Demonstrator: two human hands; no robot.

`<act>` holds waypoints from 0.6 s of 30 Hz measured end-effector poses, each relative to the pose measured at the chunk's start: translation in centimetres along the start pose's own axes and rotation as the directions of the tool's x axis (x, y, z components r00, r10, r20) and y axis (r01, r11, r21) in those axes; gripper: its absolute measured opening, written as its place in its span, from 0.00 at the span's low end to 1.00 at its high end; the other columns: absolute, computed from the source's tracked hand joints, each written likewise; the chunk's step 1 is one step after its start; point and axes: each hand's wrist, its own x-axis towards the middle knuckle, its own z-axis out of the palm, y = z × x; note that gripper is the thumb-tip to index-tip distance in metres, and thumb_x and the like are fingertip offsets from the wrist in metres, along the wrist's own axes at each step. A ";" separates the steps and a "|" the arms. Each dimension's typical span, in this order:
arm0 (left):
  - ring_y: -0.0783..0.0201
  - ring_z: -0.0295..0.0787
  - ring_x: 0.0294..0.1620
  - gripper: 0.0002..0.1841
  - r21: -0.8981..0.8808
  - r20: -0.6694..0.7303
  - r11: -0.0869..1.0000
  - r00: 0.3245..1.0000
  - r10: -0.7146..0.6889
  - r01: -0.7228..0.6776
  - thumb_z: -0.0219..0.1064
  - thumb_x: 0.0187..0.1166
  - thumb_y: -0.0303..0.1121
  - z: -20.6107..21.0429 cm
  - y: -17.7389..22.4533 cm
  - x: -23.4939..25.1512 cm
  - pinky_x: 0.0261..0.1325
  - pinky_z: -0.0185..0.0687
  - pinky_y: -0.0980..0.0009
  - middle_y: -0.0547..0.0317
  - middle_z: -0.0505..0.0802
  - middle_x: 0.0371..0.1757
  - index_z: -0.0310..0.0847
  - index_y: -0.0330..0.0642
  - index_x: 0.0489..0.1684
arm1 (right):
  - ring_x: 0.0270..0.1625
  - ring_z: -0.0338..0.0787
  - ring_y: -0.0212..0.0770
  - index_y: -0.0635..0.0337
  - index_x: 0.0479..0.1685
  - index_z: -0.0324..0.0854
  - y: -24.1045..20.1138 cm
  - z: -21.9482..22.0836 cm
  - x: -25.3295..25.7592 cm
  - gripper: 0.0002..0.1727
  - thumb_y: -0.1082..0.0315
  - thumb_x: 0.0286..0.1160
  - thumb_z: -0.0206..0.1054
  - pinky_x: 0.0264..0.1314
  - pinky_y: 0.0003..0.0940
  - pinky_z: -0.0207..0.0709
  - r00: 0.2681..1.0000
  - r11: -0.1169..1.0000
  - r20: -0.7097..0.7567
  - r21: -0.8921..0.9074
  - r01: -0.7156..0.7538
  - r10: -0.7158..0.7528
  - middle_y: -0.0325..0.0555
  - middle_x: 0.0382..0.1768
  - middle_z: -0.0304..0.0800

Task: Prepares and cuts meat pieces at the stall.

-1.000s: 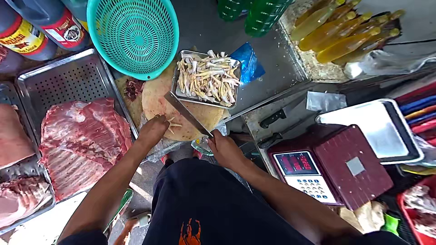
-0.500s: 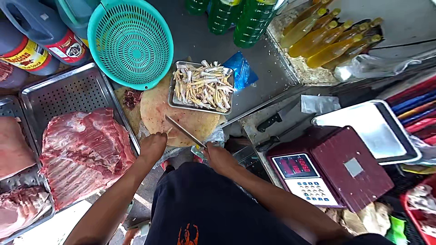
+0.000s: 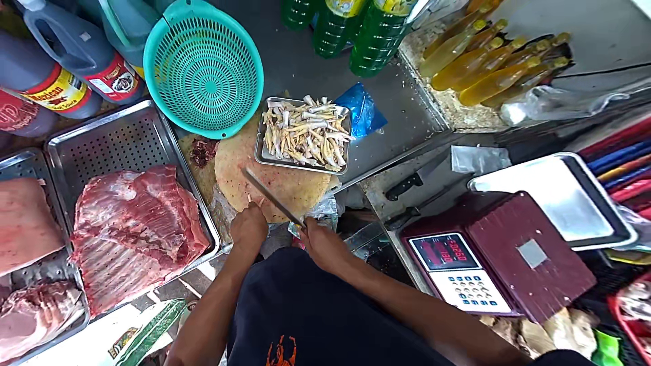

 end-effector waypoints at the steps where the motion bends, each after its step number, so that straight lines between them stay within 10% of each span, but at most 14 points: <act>1: 0.42 0.93 0.59 0.21 -0.041 -0.027 0.999 1.000 -0.011 0.010 0.53 0.88 0.42 0.1 -0.2 -0.1 0.57 0.87 0.43 0.41 0.94 0.54 0.78 0.38 0.69 | 0.52 0.93 0.59 0.61 0.69 0.71 0.4 0.9 0.3 0.27 0.47 0.94 0.44 0.55 0.58 0.86 0.999 1.000 0.040 -0.007 -0.026 0.026 0.57 0.44 0.90; 5: 0.44 0.95 0.49 0.23 -0.361 -0.240 0.932 0.969 -0.063 -0.029 0.47 0.94 0.45 2.5 -1.9 0.5 0.54 0.88 0.44 0.42 0.94 0.41 0.78 0.34 0.63 | 0.50 0.92 0.58 0.62 0.68 0.72 0.4 0.3 0.4 0.26 0.48 0.94 0.47 0.56 0.57 0.85 0.999 0.997 0.040 0.071 -0.028 0.025 0.57 0.43 0.89; 12: 0.57 0.97 0.34 0.26 -0.583 0.001 0.811 0.999 -0.041 0.034 0.39 0.96 0.47 4.9 -1.6 3.0 0.42 0.95 0.55 0.49 0.95 0.38 0.79 0.34 0.57 | 0.42 0.92 0.54 0.60 0.64 0.73 -0.6 -0.1 -0.5 0.26 0.46 0.94 0.46 0.48 0.53 0.86 0.996 0.997 -0.086 0.067 0.033 -0.027 0.51 0.36 0.87; 18: 0.44 0.93 0.59 0.32 -0.298 -0.056 0.951 0.993 -0.105 0.084 0.57 0.84 0.61 2.2 -0.3 2.6 0.58 0.86 0.43 0.43 0.94 0.52 0.81 0.38 0.63 | 0.48 0.93 0.55 0.59 0.65 0.72 1.7 1.7 0.1 0.26 0.45 0.94 0.45 0.53 0.55 0.86 0.998 0.997 0.013 0.048 -0.067 0.067 0.53 0.40 0.89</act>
